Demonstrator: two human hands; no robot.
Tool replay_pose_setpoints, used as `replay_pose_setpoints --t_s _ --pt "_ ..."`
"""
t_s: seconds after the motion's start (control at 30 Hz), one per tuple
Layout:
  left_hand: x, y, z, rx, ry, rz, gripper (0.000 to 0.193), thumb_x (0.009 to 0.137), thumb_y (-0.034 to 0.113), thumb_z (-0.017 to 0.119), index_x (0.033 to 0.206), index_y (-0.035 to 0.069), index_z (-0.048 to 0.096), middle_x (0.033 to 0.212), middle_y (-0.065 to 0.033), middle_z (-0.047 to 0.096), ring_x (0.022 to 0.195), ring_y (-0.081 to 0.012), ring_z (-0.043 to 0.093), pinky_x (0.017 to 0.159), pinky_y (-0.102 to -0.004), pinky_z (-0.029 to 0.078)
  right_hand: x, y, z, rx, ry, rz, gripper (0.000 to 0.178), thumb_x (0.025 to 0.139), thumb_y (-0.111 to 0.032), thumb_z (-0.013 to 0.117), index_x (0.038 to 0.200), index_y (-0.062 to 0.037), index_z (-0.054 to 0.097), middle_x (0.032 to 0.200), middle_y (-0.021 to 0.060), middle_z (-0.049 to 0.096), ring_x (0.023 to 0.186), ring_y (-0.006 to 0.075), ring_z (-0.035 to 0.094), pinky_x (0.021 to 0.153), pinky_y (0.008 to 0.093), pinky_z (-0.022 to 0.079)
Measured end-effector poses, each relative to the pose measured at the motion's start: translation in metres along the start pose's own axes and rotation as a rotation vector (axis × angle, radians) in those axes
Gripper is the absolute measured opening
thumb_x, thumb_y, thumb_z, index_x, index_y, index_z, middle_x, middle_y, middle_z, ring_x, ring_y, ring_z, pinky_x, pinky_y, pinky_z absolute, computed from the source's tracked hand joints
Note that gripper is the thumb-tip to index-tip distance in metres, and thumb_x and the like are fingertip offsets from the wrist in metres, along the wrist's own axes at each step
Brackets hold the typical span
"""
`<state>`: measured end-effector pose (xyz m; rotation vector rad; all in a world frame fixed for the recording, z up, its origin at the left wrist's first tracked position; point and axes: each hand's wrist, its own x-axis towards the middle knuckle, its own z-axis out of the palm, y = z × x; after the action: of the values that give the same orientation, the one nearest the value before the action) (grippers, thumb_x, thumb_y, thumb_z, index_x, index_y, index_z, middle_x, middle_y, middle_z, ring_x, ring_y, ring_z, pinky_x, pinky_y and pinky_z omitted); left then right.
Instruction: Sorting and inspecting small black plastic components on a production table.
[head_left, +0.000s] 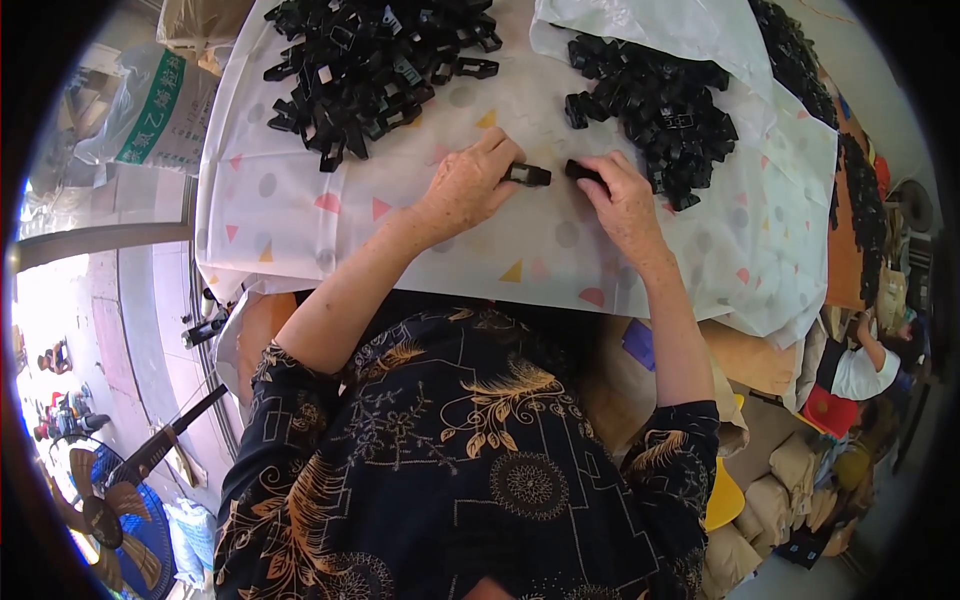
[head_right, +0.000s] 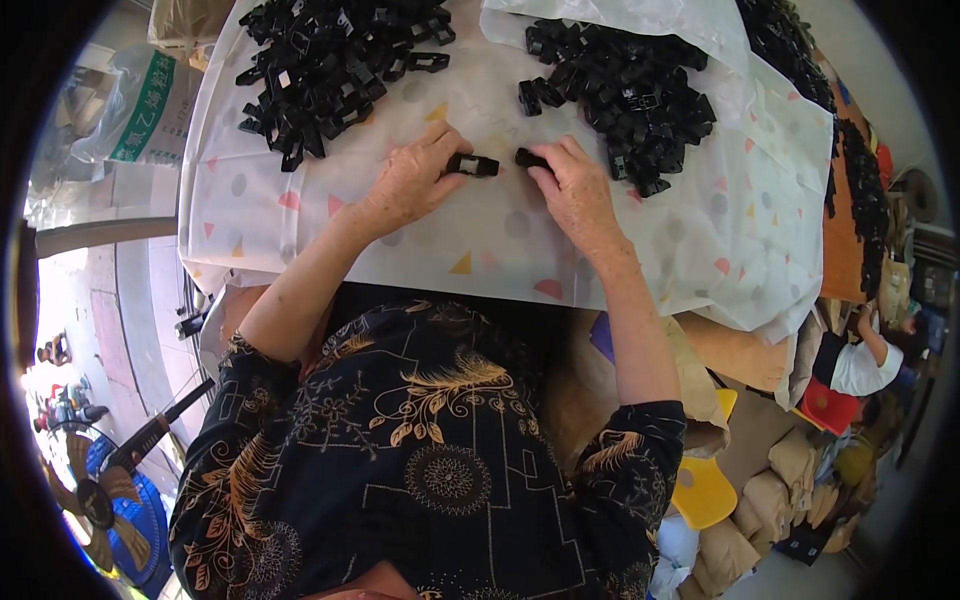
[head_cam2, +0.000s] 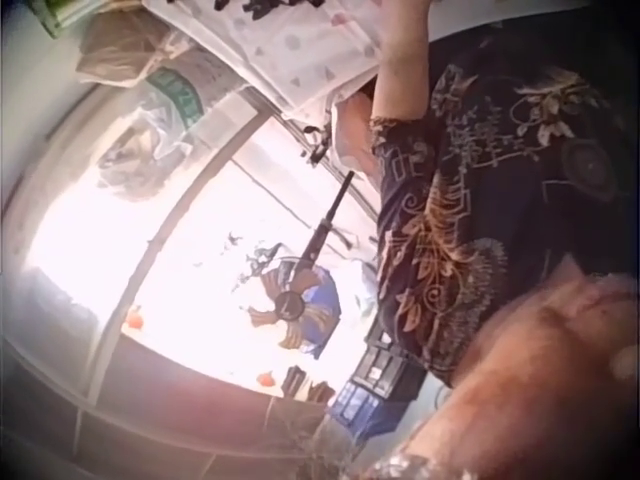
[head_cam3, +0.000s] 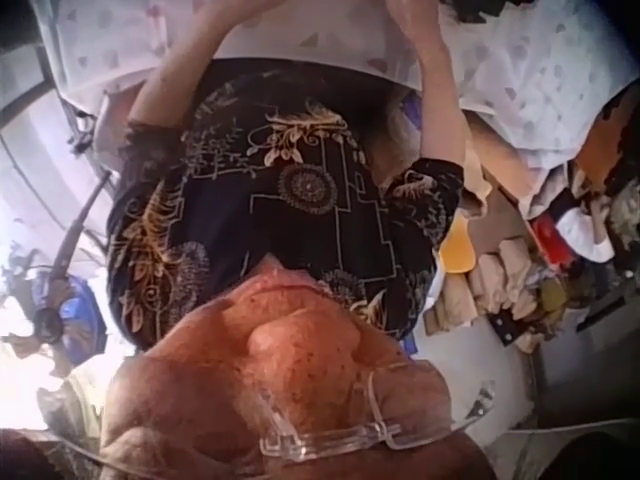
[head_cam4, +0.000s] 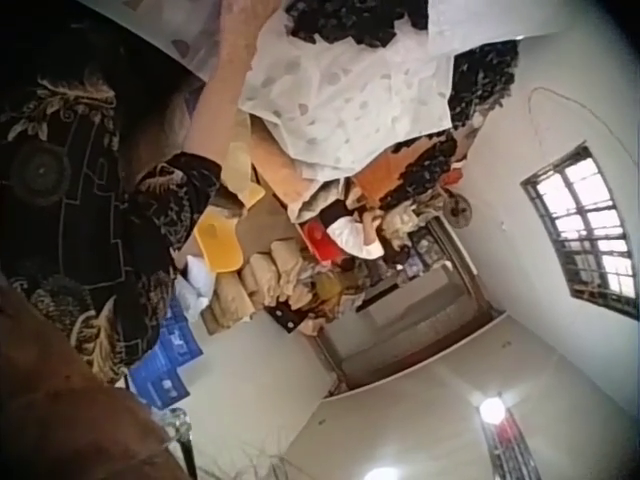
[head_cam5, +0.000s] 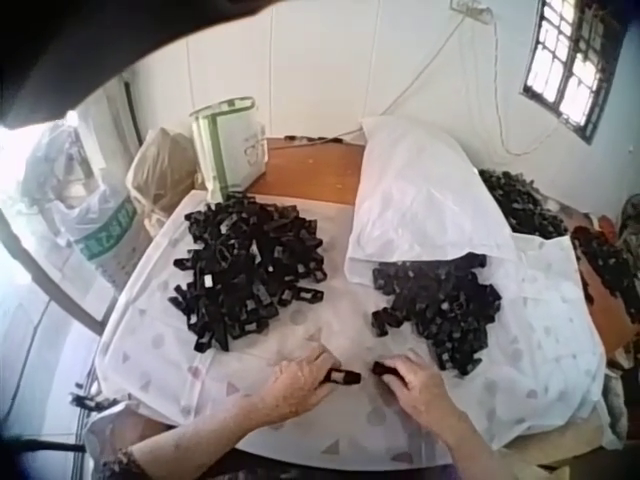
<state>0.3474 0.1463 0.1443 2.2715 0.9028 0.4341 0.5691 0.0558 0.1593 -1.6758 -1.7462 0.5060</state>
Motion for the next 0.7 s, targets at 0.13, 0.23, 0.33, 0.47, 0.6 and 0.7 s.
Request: replay_pose_setpoints --t_s 0.13,0.23,0.33,0.47,0.6,0.7 --pt "0.000 0.000 -0.004 -0.045 -0.025 0.001 0.029 0.082 0.013 0.066 0.111 0.011 0.059 0.111 -0.0104 0.055 0.100 -0.0331 0.062 0.084 -0.0463 0.050 0.004 -0.025 0.011 0.179 0.094 -0.027 0.027 0.083 0.004 0.068 0.109 -0.0009 0.066 0.097 0.0097 0.063 0.082 0.0230 0.061 0.072 0.0296 0.050" --pt "0.000 -0.004 0.000 -0.026 0.023 0.026 0.029 0.081 0.012 0.066 0.109 0.010 0.060 0.109 -0.0099 0.056 0.100 -0.0332 0.061 0.084 -0.0458 0.050 0.011 -0.033 0.028 0.027 0.138 -0.263 0.027 0.081 0.005 0.070 0.107 -0.0013 0.067 0.099 0.0103 0.064 0.083 0.0257 0.061 0.073 0.0313 0.051" --pt "0.003 -0.003 0.001 -0.019 0.003 0.017 0.030 0.080 0.011 0.066 0.109 0.010 0.060 0.109 -0.0091 0.056 0.099 -0.0337 0.061 0.084 -0.0453 0.050 0.013 -0.025 0.038 0.012 0.123 -0.289 0.028 0.077 0.005 0.072 0.104 -0.0015 0.067 0.097 0.0095 0.064 0.085 0.0260 0.061 0.074 0.0330 0.052" --pt "0.003 -0.007 0.000 -0.024 -0.004 0.008 0.030 0.079 0.011 0.066 0.109 0.010 0.060 0.109 -0.0086 0.056 0.100 -0.0338 0.061 0.085 -0.0453 0.050 0.016 -0.021 0.039 -0.105 0.100 -0.381 0.031 0.073 0.005 0.073 0.103 -0.0023 0.068 0.098 0.0090 0.064 0.087 0.0274 0.061 0.076 0.0356 0.051" --pt "0.005 -0.011 -0.002 -0.026 -0.005 0.038 0.033 0.078 0.014 0.070 0.108 0.008 0.059 0.106 -0.0106 0.059 0.095 -0.0317 0.063 0.081 -0.0426 0.050 0.014 -0.018 0.040 -0.136 0.088 -0.386 0.033 0.071 0.004 0.074 0.103 -0.0025 0.068 0.100 0.0083 0.064 0.092 0.0283 0.061 0.080 0.0372 0.051" --pt "0.005 -0.011 -0.003 -0.054 0.003 0.059 0.031 0.078 0.014 0.070 0.106 0.008 0.060 0.102 -0.0114 0.060 0.092 -0.0311 0.064 0.079 -0.0425 0.050 0.014 -0.019 0.039 -0.255 0.107 -0.456 0.033 0.073 0.002 0.073 0.105 -0.0030 0.068 0.106 0.0073 0.065 0.099 0.0283 0.061 0.086 0.0385 0.049"
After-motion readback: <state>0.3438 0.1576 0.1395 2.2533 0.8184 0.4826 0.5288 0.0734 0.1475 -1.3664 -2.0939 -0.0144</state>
